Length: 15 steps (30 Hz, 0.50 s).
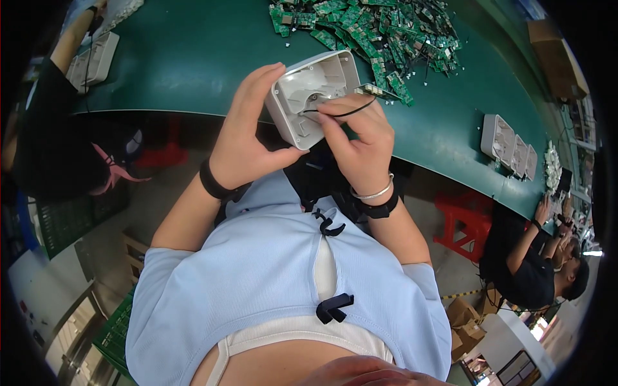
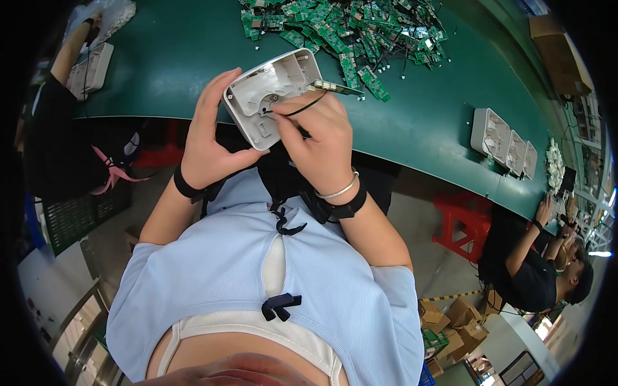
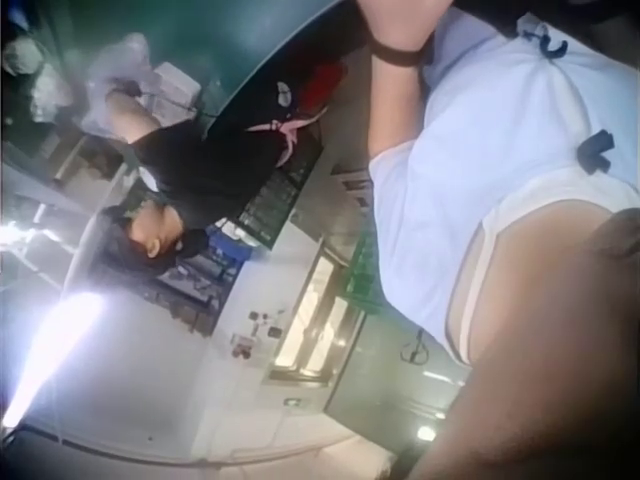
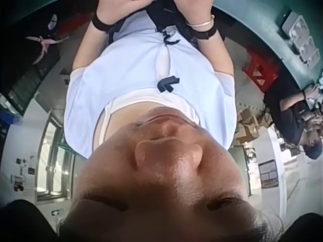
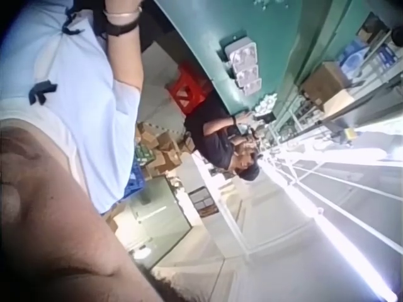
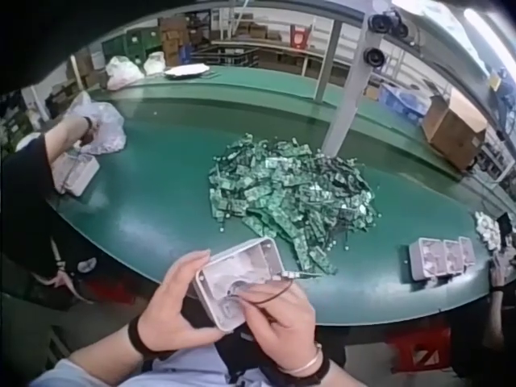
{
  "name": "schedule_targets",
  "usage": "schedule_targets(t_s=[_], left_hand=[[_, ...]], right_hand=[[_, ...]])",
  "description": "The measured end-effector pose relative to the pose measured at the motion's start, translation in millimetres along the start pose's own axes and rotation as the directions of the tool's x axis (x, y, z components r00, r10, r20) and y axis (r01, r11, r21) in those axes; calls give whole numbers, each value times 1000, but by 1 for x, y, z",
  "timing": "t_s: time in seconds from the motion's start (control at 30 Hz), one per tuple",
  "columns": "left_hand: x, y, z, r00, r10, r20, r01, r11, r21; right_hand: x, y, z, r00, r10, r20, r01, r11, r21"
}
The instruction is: The person assembles electronic devices by picking up a plastic housing and a circuit board, threading the board's wires through a hole, and pressing the board into place. They then set the unit aside and repeat the process with another housing and board.
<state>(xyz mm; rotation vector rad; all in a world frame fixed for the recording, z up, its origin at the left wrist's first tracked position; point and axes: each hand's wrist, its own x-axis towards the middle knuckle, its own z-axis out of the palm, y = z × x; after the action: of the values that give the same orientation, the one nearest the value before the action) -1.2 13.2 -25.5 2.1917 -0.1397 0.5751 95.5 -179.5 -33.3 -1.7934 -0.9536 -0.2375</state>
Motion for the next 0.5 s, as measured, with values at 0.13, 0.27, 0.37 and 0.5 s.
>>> schedule_targets(t_s=[0.13,0.27,0.37,0.5], left_hand=[[2,1,-1,999,34,14,-34,999,2],[2,1,0,1000,8,14,-8,1000,-19],[1,1,0,1000,-2,13,2,1000,-23],[0,3,1,1000,-17,14,18,1000,-22]], right_hand=[[1,-1,2,997,-75,20,77,989,-125],[1,-4,-1,996,-65,-68,61,996,-57],[-1,1,3,997,-61,-47,58,996,-73],[-2,-1,3,994,-105,9,105,984,-145]])
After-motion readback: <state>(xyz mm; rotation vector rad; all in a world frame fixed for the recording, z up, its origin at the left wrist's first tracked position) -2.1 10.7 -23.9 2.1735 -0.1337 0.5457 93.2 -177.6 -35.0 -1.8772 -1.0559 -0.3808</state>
